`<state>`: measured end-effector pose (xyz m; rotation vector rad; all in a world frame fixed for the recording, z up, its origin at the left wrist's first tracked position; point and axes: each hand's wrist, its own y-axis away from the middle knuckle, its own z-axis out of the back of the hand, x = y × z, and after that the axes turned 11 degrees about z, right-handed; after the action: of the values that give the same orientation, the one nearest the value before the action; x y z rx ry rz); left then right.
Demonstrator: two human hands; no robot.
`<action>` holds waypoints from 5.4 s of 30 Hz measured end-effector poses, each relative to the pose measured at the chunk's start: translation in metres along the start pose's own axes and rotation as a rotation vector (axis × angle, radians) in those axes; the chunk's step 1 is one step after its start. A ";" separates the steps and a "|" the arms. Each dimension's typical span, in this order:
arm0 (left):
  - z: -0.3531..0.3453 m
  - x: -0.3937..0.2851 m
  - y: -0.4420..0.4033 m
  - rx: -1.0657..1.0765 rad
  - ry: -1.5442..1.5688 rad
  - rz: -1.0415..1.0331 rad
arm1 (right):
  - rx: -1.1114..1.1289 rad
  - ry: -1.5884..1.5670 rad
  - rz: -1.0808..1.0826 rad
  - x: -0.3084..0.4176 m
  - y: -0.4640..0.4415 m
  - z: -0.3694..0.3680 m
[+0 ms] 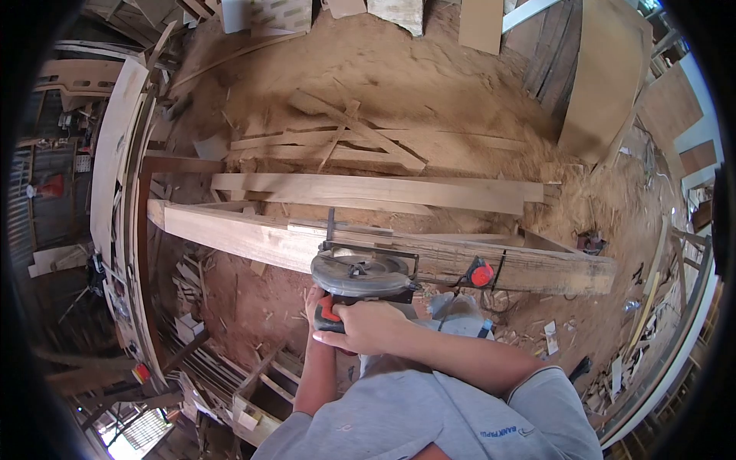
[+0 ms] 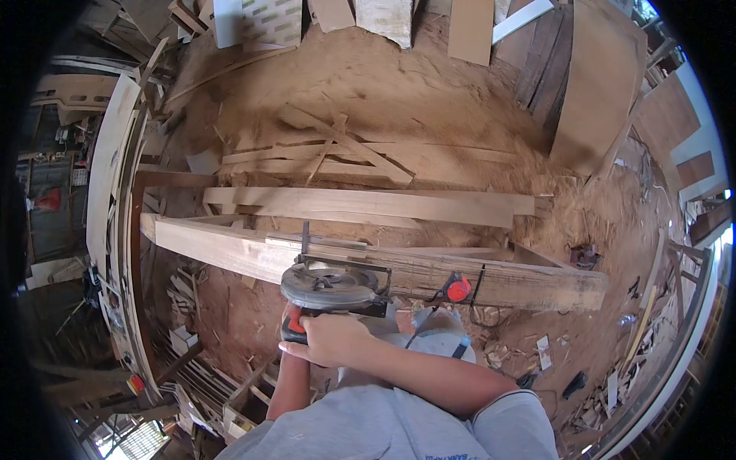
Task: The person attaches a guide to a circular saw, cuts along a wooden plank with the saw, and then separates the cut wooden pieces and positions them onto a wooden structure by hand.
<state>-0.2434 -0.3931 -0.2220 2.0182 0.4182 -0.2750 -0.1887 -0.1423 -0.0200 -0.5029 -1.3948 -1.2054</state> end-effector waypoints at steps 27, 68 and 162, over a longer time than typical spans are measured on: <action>0.044 -0.058 -0.010 -0.001 -0.022 -0.017 | -0.034 -0.008 0.022 0.028 -0.068 -0.013; 0.150 -0.199 -0.021 -0.092 0.019 -0.120 | 0.054 -0.046 -0.012 0.100 -0.232 -0.033; 0.403 -0.564 -0.063 0.003 0.030 -0.077 | 0.056 0.004 -0.079 0.267 -0.638 -0.113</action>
<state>-0.7908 -0.8224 -0.2515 2.0138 0.5153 -0.2938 -0.7433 -0.5703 -0.0327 -0.4095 -1.4525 -1.2260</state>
